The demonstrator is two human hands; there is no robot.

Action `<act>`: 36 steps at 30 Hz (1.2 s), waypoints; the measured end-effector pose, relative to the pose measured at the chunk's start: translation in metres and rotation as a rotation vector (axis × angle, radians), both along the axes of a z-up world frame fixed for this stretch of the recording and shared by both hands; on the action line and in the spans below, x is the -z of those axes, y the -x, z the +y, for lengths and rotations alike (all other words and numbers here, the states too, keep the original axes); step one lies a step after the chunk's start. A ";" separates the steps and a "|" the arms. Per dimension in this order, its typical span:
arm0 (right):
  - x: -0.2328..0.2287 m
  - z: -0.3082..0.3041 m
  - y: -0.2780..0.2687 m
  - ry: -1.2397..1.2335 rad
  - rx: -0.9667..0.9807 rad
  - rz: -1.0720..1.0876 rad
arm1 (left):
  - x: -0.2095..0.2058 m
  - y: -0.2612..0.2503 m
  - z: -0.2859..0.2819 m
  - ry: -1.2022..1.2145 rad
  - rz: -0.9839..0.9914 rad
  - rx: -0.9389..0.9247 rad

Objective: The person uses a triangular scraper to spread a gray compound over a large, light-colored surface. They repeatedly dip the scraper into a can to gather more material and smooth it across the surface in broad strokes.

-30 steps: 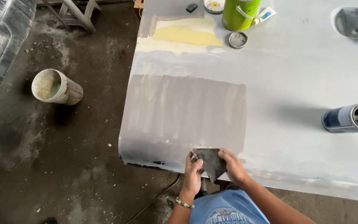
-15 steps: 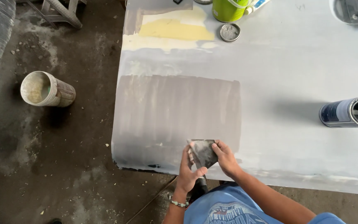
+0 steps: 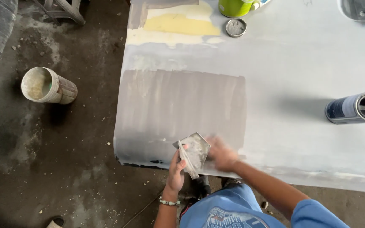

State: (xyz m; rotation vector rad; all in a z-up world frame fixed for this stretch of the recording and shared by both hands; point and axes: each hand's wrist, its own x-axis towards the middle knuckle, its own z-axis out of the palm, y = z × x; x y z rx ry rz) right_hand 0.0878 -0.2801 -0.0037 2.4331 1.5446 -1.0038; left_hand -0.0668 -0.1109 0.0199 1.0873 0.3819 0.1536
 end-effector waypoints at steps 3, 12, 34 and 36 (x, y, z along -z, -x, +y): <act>-0.052 -0.007 0.043 0.047 -0.151 0.285 | 0.010 0.009 -0.002 0.068 -0.041 -0.024; 0.006 -0.033 0.013 -0.042 0.231 -0.330 | 0.017 0.041 -0.008 0.323 -0.099 0.011; 0.095 -0.055 0.099 -0.521 0.930 0.505 | 0.017 0.079 -0.013 0.472 -0.087 0.099; 0.082 -0.062 0.095 -0.869 1.387 1.262 | 0.021 0.084 -0.014 0.470 -0.074 0.105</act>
